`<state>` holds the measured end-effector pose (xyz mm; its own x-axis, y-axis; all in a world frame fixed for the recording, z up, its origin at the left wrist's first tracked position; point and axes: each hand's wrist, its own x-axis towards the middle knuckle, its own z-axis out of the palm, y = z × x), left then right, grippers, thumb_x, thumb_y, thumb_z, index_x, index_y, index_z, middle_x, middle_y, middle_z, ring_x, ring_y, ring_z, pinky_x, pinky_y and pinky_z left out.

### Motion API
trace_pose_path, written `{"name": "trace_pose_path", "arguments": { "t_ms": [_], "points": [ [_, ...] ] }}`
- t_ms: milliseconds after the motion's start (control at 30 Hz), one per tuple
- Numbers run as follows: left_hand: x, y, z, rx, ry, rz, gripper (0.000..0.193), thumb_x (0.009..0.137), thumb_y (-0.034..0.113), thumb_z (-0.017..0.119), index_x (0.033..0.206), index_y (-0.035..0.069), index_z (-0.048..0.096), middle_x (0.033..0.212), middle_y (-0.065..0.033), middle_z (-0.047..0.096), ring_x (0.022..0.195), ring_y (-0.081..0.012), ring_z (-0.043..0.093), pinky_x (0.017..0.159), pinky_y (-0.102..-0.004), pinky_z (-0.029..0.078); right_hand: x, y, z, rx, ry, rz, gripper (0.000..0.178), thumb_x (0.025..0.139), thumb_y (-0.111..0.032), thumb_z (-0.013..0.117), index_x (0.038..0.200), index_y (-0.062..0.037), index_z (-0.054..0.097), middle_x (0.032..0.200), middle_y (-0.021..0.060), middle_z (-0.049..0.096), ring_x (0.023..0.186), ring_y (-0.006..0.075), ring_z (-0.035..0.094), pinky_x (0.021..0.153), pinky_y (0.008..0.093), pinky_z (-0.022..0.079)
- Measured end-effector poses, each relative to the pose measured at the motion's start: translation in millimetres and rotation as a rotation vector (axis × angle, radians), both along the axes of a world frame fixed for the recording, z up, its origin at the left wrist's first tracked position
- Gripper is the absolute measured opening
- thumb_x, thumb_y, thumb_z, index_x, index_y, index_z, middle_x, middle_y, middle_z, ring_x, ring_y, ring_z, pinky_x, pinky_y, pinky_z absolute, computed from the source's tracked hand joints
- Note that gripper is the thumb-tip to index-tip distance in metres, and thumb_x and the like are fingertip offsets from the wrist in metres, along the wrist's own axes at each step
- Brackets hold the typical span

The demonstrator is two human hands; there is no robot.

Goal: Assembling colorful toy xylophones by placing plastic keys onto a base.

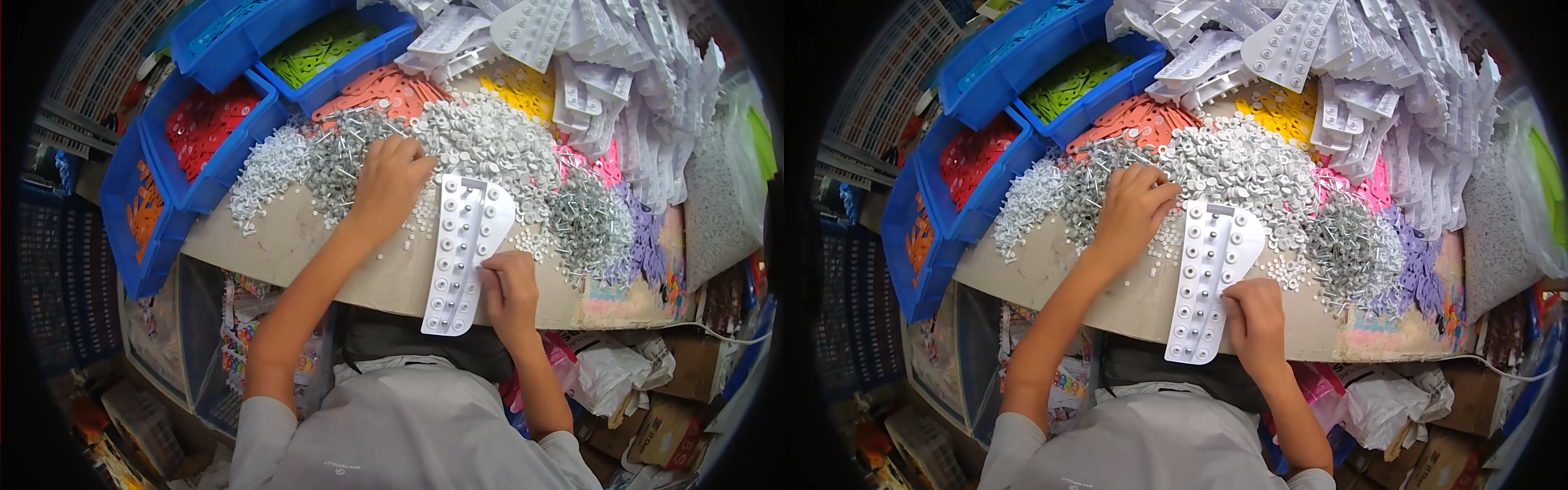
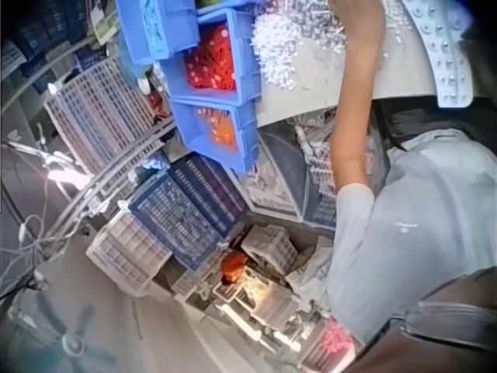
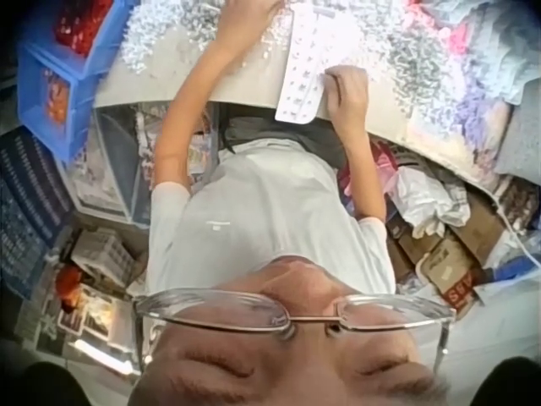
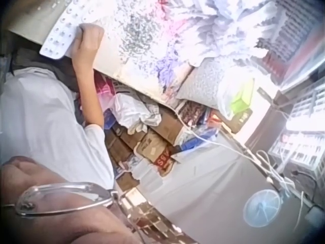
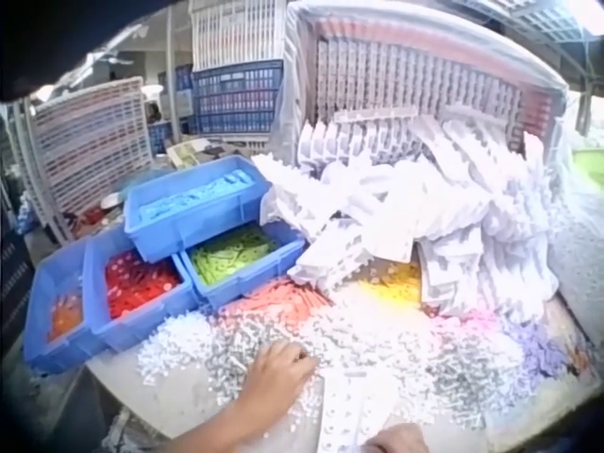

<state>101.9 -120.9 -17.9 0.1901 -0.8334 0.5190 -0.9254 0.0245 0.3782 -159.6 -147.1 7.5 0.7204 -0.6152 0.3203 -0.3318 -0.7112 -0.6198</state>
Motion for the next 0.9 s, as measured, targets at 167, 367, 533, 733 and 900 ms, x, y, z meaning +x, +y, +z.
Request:
{"name": "trace_pose_path", "arguments": {
  "t_ms": [167,367,533,733,900],
  "points": [
    [3,-9,-5,0.071,-0.107,-0.036,0.011,0.079,0.009,0.076,0.087,0.009,0.068,0.095,-0.0029,0.061,0.096,-0.0236,0.057,0.088,-0.0385,0.041,-11,-20,4,-0.025,-0.018,-0.269,0.007,0.09,0.002,0.062,0.097,0.0016,0.061,0.094,0.0147,0.06,0.09,0.032,0.057,0.083,0.0386,0.046],
    [-9,11,19,0.044,0.031,0.012,0.011,0.083,0.01,0.073,0.09,0.008,0.064,0.089,-0.0042,0.061,0.092,-0.0241,0.058,0.085,-0.0388,0.041,-20,-48,6,-0.13,0.201,-0.327,0.007,0.09,-0.004,0.065,0.097,-0.001,0.064,0.094,0.0133,0.061,0.094,0.0326,0.055,0.088,0.0411,0.043],
    [-11,41,17,0.046,0.063,0.064,0.013,0.083,0.009,0.072,0.09,0.008,0.061,0.086,-0.006,0.063,0.086,-0.0268,0.059,0.08,-0.0395,0.043,-25,-57,-2,-0.214,0.328,-0.371,0.006,0.089,-0.003,0.066,0.095,-0.0019,0.064,0.094,0.0121,0.062,0.094,0.032,0.056,0.085,0.0426,0.043],
    [-20,66,21,0.115,0.215,0.092,0.008,0.088,0.007,0.07,0.093,0.005,0.064,0.084,-0.0085,0.063,0.083,-0.0284,0.058,0.078,-0.0396,0.043,-26,-52,-4,-0.189,0.244,-0.402,0.004,0.089,-0.002,0.065,0.093,-0.0032,0.063,0.089,0.0122,0.062,0.088,0.0327,0.055,0.082,0.0437,0.043],
    [-29,82,18,0.079,0.36,0.057,0.01,0.085,0.005,0.073,0.094,0.003,0.069,0.086,-0.0081,0.065,0.08,-0.0268,0.06,0.076,-0.0375,0.046,-28,-48,-4,-0.201,0.245,-0.397,0.005,0.089,-0.001,0.065,0.094,-0.002,0.063,0.088,0.0126,0.063,0.087,0.033,0.056,0.083,0.0433,0.043]
  ]
}}
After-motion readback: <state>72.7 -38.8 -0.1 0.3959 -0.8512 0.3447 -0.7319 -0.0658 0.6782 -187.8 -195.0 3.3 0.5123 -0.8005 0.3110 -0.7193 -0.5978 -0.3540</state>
